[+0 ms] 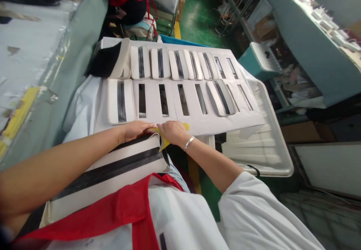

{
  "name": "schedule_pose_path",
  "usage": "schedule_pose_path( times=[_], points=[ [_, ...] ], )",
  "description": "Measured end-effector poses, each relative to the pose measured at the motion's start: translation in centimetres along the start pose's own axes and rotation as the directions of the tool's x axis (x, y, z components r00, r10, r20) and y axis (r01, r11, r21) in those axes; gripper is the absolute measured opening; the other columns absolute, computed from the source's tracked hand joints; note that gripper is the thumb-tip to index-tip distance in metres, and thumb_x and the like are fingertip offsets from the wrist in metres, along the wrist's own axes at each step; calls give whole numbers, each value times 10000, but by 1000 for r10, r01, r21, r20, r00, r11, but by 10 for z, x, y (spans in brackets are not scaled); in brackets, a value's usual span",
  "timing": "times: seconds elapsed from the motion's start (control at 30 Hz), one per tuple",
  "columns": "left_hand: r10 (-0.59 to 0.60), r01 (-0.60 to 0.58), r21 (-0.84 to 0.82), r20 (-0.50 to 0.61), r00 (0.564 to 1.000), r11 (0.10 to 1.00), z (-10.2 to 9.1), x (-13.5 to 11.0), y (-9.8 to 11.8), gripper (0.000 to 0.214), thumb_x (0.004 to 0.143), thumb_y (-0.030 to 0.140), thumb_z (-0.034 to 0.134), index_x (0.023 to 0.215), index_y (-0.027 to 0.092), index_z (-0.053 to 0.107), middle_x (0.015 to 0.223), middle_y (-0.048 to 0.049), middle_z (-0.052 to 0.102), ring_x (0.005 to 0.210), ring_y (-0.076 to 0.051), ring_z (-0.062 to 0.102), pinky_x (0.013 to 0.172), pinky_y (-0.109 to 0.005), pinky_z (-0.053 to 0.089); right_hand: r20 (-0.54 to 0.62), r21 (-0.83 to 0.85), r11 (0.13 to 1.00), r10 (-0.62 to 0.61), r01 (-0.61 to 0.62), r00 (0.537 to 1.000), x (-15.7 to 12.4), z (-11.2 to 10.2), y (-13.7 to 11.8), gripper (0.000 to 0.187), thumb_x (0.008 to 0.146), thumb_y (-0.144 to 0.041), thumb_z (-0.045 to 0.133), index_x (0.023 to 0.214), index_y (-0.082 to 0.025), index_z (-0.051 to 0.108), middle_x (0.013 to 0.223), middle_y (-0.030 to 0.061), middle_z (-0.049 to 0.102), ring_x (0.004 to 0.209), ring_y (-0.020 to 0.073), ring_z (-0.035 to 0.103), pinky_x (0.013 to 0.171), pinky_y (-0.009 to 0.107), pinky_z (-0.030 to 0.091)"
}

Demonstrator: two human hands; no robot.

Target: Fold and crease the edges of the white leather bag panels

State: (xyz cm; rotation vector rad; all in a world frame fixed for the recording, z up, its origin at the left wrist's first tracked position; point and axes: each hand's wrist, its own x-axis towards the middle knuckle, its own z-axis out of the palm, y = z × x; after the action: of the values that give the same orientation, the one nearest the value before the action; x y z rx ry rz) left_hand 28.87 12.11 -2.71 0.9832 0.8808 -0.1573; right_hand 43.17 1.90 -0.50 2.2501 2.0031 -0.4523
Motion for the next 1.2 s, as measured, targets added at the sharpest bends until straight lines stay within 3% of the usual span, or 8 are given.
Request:
schedule_pose_path(
  times=[0.1,0.2,0.37,0.47,0.63,0.87,1.2],
  points=[
    [203,-207,199,39,978,958,-2,-1,-4,220,833,297,518,720,148,633,773,-44,686,813,-179,617,800,-270,463,-33,-31,997,-73,72,997,3,-2,0,469,990,-369,277,815,-145,650,849,105,691,796,204,628,711,306,378],
    [324,-337,420,103,940,843,-5,-5,-5,296,846,358,451,674,176,609,804,-42,677,846,-189,594,811,-265,444,-49,-54,989,-140,138,989,4,-1,1,469,990,-358,283,801,-134,649,813,98,686,749,194,615,690,309,357],
    [363,-386,685,188,913,617,-7,-11,-3,365,875,395,345,596,200,477,672,-16,587,678,-163,522,706,-266,420,-93,-98,968,-240,231,966,6,3,4,473,991,-346,271,793,-131,644,761,88,672,697,189,593,636,311,306],
    [383,-387,734,186,905,558,-6,-14,-3,361,881,385,323,594,200,442,638,-2,544,655,-155,496,691,-270,406,-113,-92,967,-246,237,963,6,5,5,473,990,-347,274,765,-139,634,756,80,671,684,184,587,626,312,285],
    [375,-363,754,167,912,547,-3,-16,-5,360,886,378,320,589,205,428,613,-3,526,639,-162,485,677,-282,408,-94,-95,957,-283,275,954,7,6,6,472,993,-342,261,776,-133,624,755,86,667,684,182,582,625,313,268],
    [347,-337,711,138,928,618,-6,-20,-5,366,881,373,363,561,219,447,609,-12,538,644,-180,495,705,-285,414,-67,-70,950,-310,306,948,9,1,5,492,995,-338,238,793,-136,638,793,94,675,743,190,603,647,313,284],
    [264,-278,704,133,955,653,-7,-26,-5,335,877,360,401,641,208,584,734,-29,653,727,-197,566,776,-271,427,-13,-85,916,-394,391,919,17,-5,4,510,985,-353,254,788,-128,667,792,101,682,735,199,603,663,329,293]
  ],
)
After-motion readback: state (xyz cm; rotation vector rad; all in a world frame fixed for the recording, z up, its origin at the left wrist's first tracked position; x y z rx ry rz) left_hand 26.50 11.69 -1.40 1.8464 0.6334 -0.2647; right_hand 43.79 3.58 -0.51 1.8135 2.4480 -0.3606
